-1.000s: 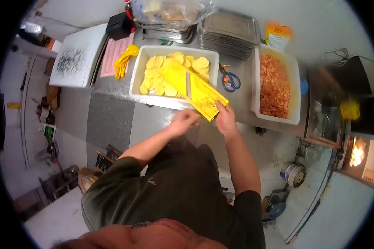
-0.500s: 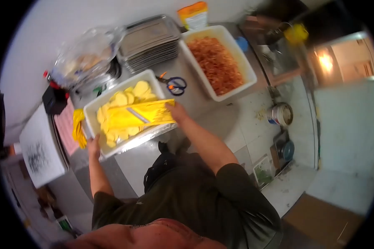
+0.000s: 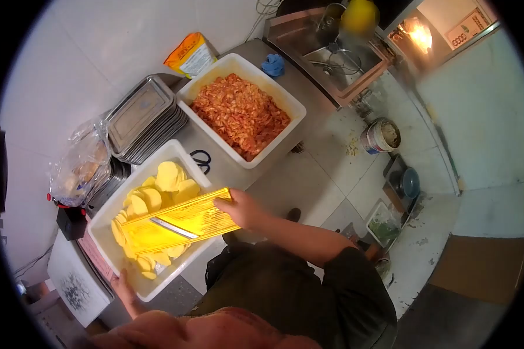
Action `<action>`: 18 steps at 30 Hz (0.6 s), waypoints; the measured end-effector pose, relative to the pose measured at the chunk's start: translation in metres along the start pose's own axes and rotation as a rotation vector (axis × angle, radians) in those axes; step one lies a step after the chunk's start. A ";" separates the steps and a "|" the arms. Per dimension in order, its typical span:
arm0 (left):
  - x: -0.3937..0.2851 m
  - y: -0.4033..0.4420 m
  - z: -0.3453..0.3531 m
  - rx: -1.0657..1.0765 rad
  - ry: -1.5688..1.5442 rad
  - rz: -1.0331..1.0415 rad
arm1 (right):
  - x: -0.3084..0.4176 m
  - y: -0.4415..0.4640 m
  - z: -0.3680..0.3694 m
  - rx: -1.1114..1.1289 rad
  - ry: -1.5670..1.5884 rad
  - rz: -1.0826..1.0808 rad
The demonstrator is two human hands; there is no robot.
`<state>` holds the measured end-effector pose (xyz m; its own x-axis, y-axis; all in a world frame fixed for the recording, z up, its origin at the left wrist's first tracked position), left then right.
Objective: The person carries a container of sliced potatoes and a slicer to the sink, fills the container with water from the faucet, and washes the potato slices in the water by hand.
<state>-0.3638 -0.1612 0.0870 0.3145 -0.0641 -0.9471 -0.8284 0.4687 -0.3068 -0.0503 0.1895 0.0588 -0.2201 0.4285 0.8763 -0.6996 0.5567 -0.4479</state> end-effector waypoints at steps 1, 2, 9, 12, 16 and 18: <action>-0.009 -0.006 0.022 0.021 0.000 0.034 | 0.008 -0.011 -0.022 0.008 0.005 -0.027; -0.017 -0.012 0.047 0.043 0.003 0.071 | 0.018 -0.025 -0.048 -0.015 -0.011 0.001; -0.014 -0.070 0.299 0.079 0.101 0.070 | 0.071 -0.097 -0.278 -0.238 0.173 -0.220; 0.009 -0.088 0.412 0.134 0.053 0.043 | 0.090 -0.131 -0.389 -0.340 0.157 -0.246; 0.032 -0.109 0.557 0.218 0.089 -0.045 | 0.102 -0.160 -0.512 -0.439 0.152 -0.218; 0.053 -0.105 0.617 0.258 0.109 -0.038 | 0.101 -0.157 -0.570 -0.450 0.109 -0.173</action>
Point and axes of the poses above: each hand's wrist, its own y-axis towards the middle knuckle, its own z-axis out of the palm, x = y × z, the point moved 6 cm from there along y, towards the middle knuckle, and after that the axes turned 14 degrees about -y, right-handed, at the moved point
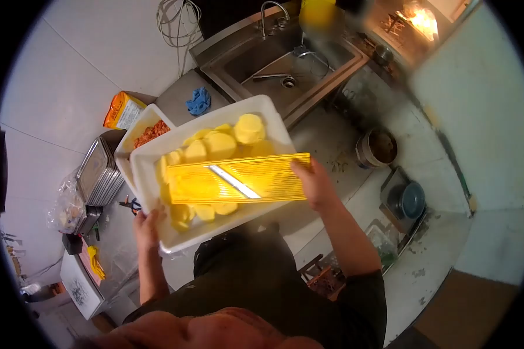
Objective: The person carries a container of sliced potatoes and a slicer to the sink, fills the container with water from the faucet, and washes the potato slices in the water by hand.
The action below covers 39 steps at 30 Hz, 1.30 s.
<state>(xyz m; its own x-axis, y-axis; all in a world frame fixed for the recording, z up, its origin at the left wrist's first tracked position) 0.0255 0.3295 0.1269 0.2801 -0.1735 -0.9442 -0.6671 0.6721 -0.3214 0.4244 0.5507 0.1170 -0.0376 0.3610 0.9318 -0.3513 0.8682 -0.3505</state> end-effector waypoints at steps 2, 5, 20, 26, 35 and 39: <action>0.024 0.023 0.050 0.039 -0.070 0.022 | 0.003 0.029 -0.040 -0.037 -0.046 0.049; 0.057 0.056 0.113 0.050 -0.069 0.023 | 0.012 0.077 -0.089 -0.119 -0.143 0.130; 0.118 0.217 0.359 -0.071 -0.089 -0.098 | 0.058 0.372 -0.259 -0.041 -0.298 0.268; 0.132 0.270 0.431 -0.216 0.040 -0.109 | 0.064 0.534 -0.293 0.175 -0.312 0.334; 0.192 0.346 0.529 -0.430 -0.097 -0.231 | 0.017 0.721 -0.321 0.374 -0.323 0.460; 0.236 0.385 0.540 -0.498 -0.138 -0.300 | -0.019 0.767 -0.319 0.416 -0.317 0.521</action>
Point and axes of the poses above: each hand's wrist, its own y-axis towards the middle knuckle, its own z-axis out of the palm, x = y × z, the point moved 6 cm from there along y, towards the middle knuckle, and after that the axes turned 14 degrees about -y, right-handed, at the moved point
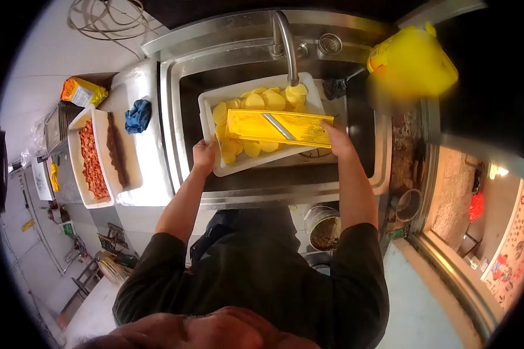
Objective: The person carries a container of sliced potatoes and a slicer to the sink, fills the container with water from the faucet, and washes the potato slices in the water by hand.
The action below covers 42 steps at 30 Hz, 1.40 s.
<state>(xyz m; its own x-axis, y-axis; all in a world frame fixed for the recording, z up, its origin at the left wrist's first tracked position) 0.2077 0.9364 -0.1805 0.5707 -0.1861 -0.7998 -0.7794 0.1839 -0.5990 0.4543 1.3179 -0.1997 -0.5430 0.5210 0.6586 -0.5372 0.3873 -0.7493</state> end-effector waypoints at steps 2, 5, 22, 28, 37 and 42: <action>0.022 0.023 -0.001 -0.018 0.059 -0.018 | -0.010 0.021 -0.001 -0.009 0.005 0.046; 0.049 0.048 0.002 -0.047 0.023 -0.032 | -0.019 0.044 -0.003 -0.047 -0.018 0.137; 0.075 0.104 -0.003 -0.228 0.496 -0.120 | 0.050 0.050 0.025 -0.021 -0.183 -0.192; 0.010 0.069 0.050 -0.183 0.409 0.342 | 0.120 0.049 0.033 0.074 -0.338 -0.214; 0.037 0.043 0.078 -0.004 -0.324 -0.285 | 0.165 0.041 0.024 0.238 -0.259 -0.129; 0.042 0.040 0.081 -0.130 -0.603 -0.311 | 0.171 0.047 0.029 0.233 -0.414 -0.138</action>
Point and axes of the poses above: each hand's wrist, its own y-axis towards the middle knuckle, its own z-axis out of the palm, x = y × z, the point moved 6 cm from there along y, towards the middle knuckle, and after that the axes turned 14 degrees about -y, right-handed, at the moved point
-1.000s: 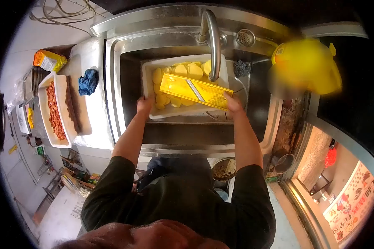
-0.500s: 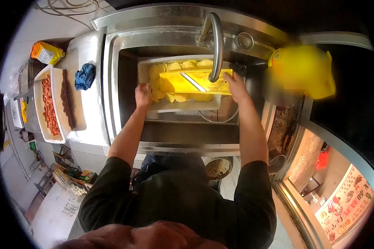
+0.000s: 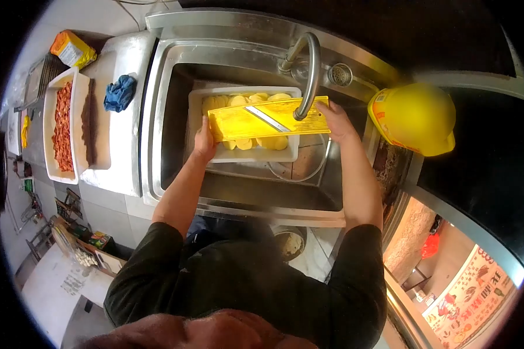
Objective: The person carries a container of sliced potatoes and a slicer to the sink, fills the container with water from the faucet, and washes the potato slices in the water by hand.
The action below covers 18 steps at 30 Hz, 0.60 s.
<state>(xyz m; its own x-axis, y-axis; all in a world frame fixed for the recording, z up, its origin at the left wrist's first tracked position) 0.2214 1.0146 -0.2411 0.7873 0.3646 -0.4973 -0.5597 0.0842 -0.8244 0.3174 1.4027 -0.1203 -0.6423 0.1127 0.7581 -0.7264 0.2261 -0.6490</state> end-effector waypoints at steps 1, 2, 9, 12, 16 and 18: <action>-0.002 0.011 -0.002 0.012 0.105 0.121 | 0.010 -0.001 0.004 -0.026 -0.113 0.006; 0.002 0.021 -0.007 0.029 0.089 0.144 | 0.018 0.003 0.005 -0.050 -0.227 0.008; -0.024 0.004 -0.010 0.140 -0.032 0.219 | 0.162 0.031 0.043 -0.421 -1.515 -0.819; -0.026 0.005 -0.017 0.135 0.002 0.242 | 0.157 0.083 0.039 -0.331 -1.698 -0.742; -0.031 -0.007 -0.016 0.072 -0.009 0.251 | 0.177 0.073 0.050 -0.311 -1.462 -0.561; -0.033 -0.013 -0.015 0.060 0.000 0.250 | 0.166 0.094 0.042 -0.272 -1.480 -0.461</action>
<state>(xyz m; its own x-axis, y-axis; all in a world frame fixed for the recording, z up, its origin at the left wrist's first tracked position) 0.2062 0.9877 -0.2175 0.6221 0.3813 -0.6838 -0.7517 0.0466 -0.6579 0.1321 1.4023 -0.0580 -0.1656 -0.9853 0.0420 -0.9602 0.1514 -0.2347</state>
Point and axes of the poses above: each hand's wrist, its own y-axis towards the middle knuckle, its own z-axis out of the palm, x = y × z, the point moved 6 cm from there along y, towards the middle knuckle, and after that the axes turned 14 degrees about -y, right-handed, at the moved point
